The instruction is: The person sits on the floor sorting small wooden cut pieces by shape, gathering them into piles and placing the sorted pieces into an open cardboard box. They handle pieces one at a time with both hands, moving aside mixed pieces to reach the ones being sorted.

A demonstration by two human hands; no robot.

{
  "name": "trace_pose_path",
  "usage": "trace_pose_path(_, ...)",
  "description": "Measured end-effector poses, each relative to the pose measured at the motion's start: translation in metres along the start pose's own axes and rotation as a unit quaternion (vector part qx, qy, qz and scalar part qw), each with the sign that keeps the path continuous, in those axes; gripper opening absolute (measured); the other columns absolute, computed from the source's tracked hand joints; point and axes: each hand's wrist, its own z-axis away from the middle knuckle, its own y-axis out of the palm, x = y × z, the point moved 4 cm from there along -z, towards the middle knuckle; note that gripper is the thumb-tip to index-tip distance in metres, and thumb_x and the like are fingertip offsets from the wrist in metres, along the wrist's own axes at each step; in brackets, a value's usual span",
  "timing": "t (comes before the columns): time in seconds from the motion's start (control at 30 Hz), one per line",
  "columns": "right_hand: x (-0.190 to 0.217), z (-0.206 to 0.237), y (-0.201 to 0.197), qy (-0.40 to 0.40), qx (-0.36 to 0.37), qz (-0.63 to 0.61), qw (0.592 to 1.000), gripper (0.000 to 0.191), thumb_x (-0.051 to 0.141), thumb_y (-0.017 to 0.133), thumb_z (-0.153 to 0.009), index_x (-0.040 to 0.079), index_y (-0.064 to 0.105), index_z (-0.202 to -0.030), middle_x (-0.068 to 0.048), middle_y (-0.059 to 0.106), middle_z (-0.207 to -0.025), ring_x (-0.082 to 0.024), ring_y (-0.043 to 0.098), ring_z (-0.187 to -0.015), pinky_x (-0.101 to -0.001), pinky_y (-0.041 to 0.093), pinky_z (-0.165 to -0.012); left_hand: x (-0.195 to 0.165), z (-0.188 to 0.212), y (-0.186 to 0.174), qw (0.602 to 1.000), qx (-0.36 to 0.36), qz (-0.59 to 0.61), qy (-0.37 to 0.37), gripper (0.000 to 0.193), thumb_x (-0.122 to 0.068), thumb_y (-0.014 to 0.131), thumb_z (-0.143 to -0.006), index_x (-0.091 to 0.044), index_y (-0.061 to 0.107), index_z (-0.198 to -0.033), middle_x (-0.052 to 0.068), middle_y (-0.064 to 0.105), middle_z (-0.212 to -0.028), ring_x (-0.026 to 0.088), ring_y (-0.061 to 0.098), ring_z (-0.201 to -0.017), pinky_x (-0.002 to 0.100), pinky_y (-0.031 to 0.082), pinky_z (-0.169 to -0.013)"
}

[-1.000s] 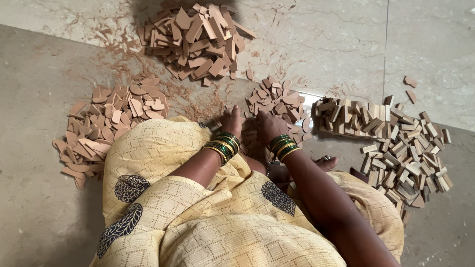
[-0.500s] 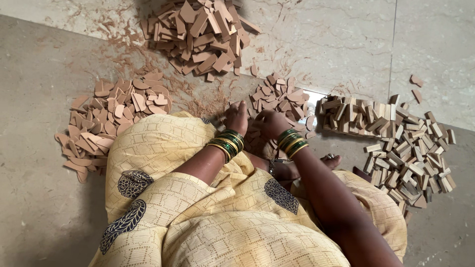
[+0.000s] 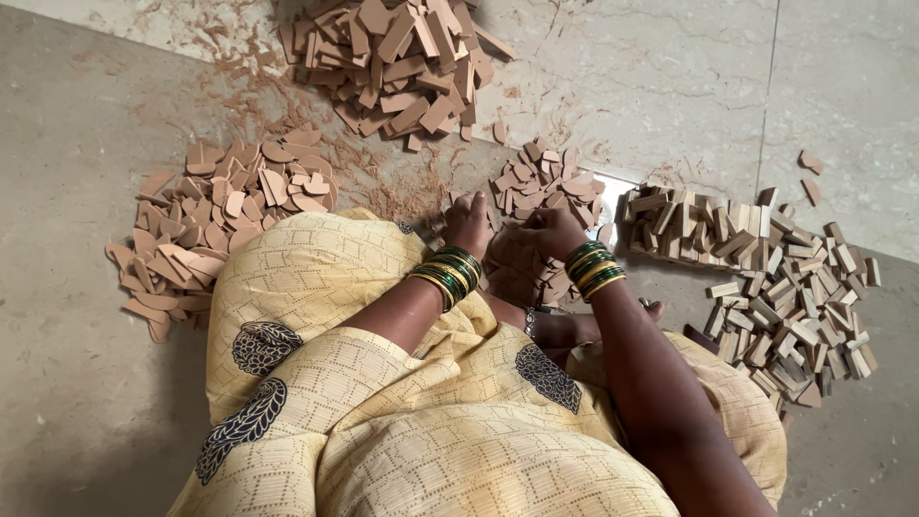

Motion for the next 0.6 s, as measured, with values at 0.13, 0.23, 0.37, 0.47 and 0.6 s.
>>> trace_pose_path(0.13, -0.011, -0.005, 0.0, 0.008, 0.01, -0.361, 0.933, 0.024, 0.028, 0.066, -0.097, 0.007, 0.061, -0.107, -0.008, 0.068, -0.085, -0.013, 0.064, -0.061, -0.0317, 0.054, -0.053, -0.009, 0.002, -0.009, 0.996, -0.076, -0.012, 0.049, 0.057, -0.048, 0.041, -0.1, -0.004, 0.058, -0.132, 0.023, 0.052, -0.136, 0.038, 0.057, -0.121, 0.05, 0.043, -0.106)
trace_pose_path(0.23, -0.001, -0.011, 0.011, -0.032, 0.03, -0.317, 0.947, 0.033, 0.018, 0.059, -0.094, 0.015, 0.067, -0.127, -0.006, 0.064, -0.087, -0.011, 0.055, -0.062, -0.0302, 0.047, -0.052, -0.017, 0.007, -0.017, 0.98, -0.151, 0.005, 0.13, 0.046, -0.041, 0.046, -0.101, -0.005, 0.06, -0.127, 0.022, 0.055, -0.134, 0.036, 0.057, -0.12, 0.048, 0.044, -0.105)
trace_pose_path(0.37, 0.033, -0.016, 0.03, -0.102, -0.086, -0.039, 0.99, 0.026, 0.033, 0.067, -0.096, 0.008, 0.071, -0.106, -0.01, 0.074, -0.09, -0.024, 0.069, -0.078, -0.04, 0.057, -0.068, -0.021, 0.012, -0.021, 0.966, -0.189, -0.001, 0.177, 0.037, -0.033, 0.05, -0.101, -0.007, 0.062, -0.124, 0.02, 0.058, -0.13, 0.037, 0.058, -0.117, 0.048, 0.045, -0.103)
trace_pose_path(0.47, 0.052, -0.012, 0.039, -0.083, -0.168, 0.166, 0.968, 0.037, 0.046, 0.068, -0.093, 0.01, 0.074, -0.096, -0.015, 0.074, -0.086, -0.033, 0.071, -0.08, -0.0469, 0.056, -0.069, -0.024, 0.014, -0.024, 0.953, -0.217, -0.015, 0.213, 0.034, -0.031, 0.051, -0.101, -0.008, 0.063, -0.124, 0.019, 0.061, -0.128, 0.038, 0.058, -0.117, 0.05, 0.042, -0.105)
trace_pose_path(0.6, 0.061, -0.013, 0.042, -0.08, -0.142, 0.213, 0.963, 0.036, 0.043, 0.066, -0.094, 0.007, 0.072, -0.093, -0.017, 0.073, -0.087, -0.036, 0.071, -0.08, -0.0484, 0.057, -0.069, -0.021, 0.009, -0.026, 0.955, -0.203, 0.085, 0.197, 0.033, -0.027, 0.05, -0.102, -0.005, 0.062, -0.123, 0.02, 0.06, -0.128, 0.036, 0.062, -0.114, 0.045, 0.051, -0.1)
